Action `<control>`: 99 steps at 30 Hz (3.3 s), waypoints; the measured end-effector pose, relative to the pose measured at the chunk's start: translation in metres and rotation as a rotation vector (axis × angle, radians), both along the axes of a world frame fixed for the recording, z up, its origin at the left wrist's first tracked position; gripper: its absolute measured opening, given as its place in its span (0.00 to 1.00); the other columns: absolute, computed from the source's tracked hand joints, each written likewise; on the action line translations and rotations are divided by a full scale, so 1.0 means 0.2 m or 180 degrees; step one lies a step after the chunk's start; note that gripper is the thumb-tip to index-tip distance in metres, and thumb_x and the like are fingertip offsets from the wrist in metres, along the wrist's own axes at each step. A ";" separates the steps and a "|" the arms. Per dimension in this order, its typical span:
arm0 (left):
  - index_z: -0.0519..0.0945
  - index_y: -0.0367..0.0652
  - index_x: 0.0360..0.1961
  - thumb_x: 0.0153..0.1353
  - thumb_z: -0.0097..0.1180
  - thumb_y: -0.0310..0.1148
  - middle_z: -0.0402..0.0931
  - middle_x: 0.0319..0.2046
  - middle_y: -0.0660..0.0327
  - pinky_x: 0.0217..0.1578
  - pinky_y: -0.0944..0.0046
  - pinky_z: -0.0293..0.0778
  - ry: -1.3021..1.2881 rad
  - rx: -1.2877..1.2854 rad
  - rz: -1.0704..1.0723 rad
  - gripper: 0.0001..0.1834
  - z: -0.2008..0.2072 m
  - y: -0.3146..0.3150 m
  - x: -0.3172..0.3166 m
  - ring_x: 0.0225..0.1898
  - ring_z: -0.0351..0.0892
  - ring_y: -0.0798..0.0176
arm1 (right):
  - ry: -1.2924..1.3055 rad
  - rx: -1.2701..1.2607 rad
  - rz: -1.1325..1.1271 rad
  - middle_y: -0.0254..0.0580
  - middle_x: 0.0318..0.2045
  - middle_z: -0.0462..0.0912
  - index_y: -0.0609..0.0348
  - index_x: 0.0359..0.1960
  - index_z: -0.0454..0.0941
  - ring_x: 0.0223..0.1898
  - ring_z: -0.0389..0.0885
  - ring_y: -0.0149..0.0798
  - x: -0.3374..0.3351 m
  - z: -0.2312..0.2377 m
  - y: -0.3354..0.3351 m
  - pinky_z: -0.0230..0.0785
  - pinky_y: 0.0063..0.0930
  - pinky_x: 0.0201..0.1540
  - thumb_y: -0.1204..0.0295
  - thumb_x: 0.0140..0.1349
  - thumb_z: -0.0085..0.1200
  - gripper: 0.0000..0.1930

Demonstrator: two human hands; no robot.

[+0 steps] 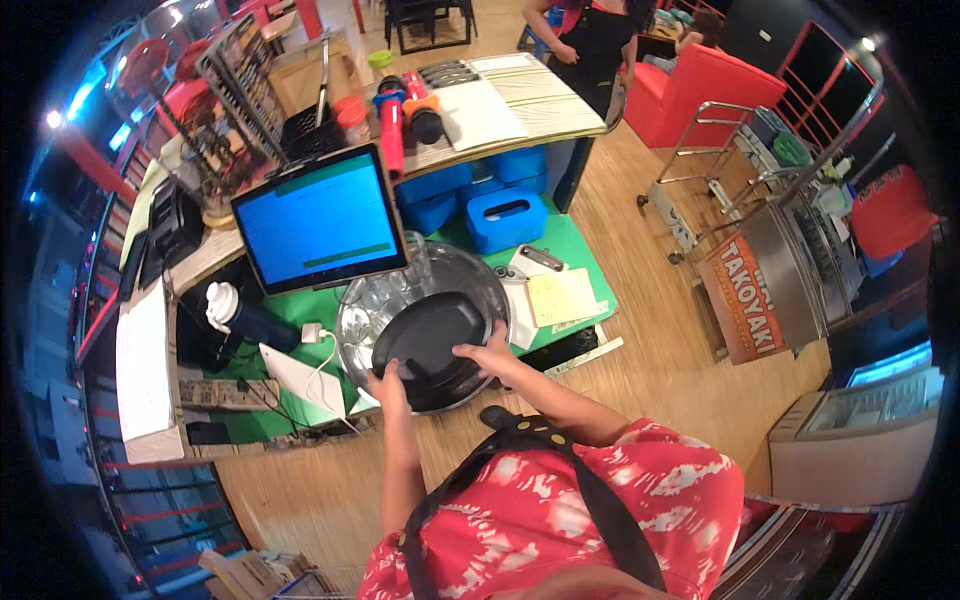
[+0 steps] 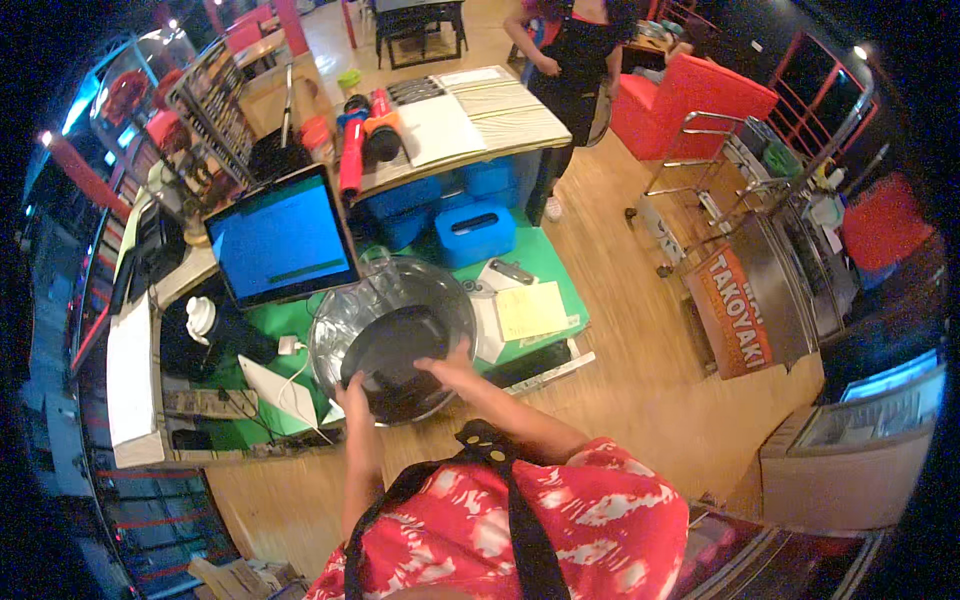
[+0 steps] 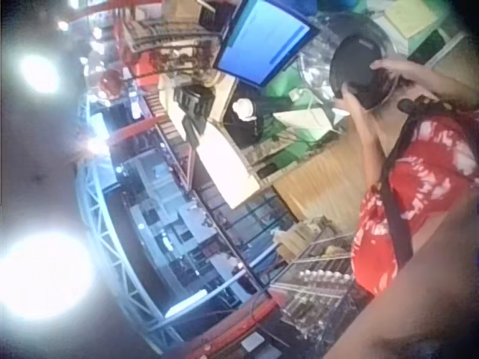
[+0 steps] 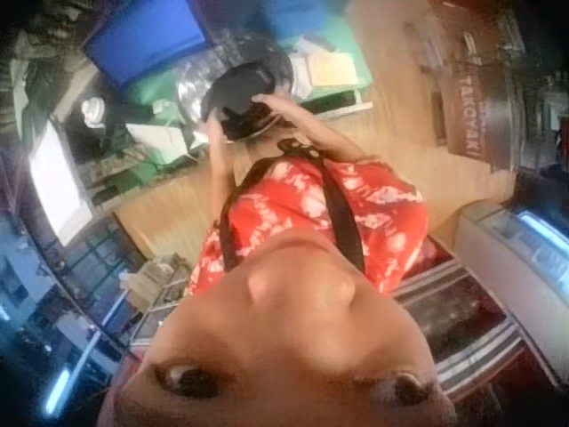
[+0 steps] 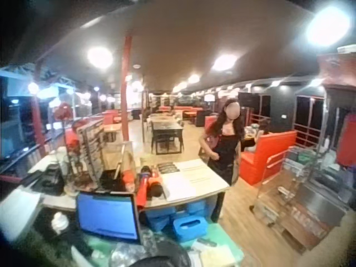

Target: The person prepares a serving tray by placing glasses, a stack of plates, several spoons, forks, and tongs, and a bunch of wrapped chopsticks onto the tray before carrying it to a dining table and placing the glasses and plates on the table.

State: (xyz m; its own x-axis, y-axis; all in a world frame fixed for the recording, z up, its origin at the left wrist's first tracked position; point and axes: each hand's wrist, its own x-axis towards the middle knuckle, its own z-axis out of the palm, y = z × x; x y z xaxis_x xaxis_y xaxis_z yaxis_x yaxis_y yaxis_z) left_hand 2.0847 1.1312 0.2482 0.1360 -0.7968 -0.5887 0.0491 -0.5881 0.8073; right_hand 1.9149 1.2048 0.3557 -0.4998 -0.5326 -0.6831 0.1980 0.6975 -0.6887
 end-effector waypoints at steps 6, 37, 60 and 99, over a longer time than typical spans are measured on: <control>0.71 0.28 0.46 0.52 0.57 0.33 0.74 0.42 0.50 0.44 0.60 0.70 0.1163 0.0152 0.0046 0.23 0.02 0.09 -0.07 0.41 0.75 0.55 | 0.1170 -0.0142 0.0744 0.67 0.57 0.62 0.76 0.62 0.46 0.59 0.65 0.54 -0.22 -0.11 0.04 0.54 0.32 0.62 0.55 0.48 0.62 0.50; 0.48 0.27 0.64 0.53 0.61 0.36 0.49 0.63 0.37 0.62 0.57 0.51 -0.0788 -0.0481 0.2593 0.46 0.08 1.99 2.65 0.66 0.50 0.46 | 0.2192 -0.3670 0.1602 0.48 0.51 0.65 0.62 0.52 0.54 0.49 0.63 0.38 1.88 0.08 1.09 0.53 0.31 0.51 0.77 0.51 0.56 0.29; 0.69 0.34 0.55 0.57 0.58 0.41 0.76 0.47 0.50 0.45 0.65 0.71 -0.0645 0.0354 0.3124 0.29 -0.47 3.13 5.62 0.48 0.75 0.60 | 0.0808 -0.0535 0.8719 0.57 0.43 0.78 0.56 0.46 0.77 0.43 0.79 0.51 5.91 -1.33 0.88 0.71 0.38 0.45 0.62 0.55 0.52 0.19; 0.61 0.26 0.54 0.45 0.66 0.38 0.68 0.49 0.36 0.50 0.54 0.67 -0.4889 0.2068 0.5625 0.40 -0.17 1.52 10.33 0.49 0.70 0.38 | -0.2454 -0.4282 0.8671 0.62 0.44 0.76 0.70 0.52 0.66 0.48 0.74 0.57 12.08 -0.87 0.41 0.66 0.41 0.47 0.61 0.61 0.48 0.25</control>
State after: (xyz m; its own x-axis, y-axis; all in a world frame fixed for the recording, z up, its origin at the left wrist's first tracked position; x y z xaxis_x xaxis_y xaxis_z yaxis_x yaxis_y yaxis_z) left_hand 4.1512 1.4352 0.2151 0.5713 0.6465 0.5057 0.3655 -0.7521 0.5485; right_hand 4.3308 1.2863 0.1823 0.7174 0.6493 0.2525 0.5328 -0.2777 -0.7994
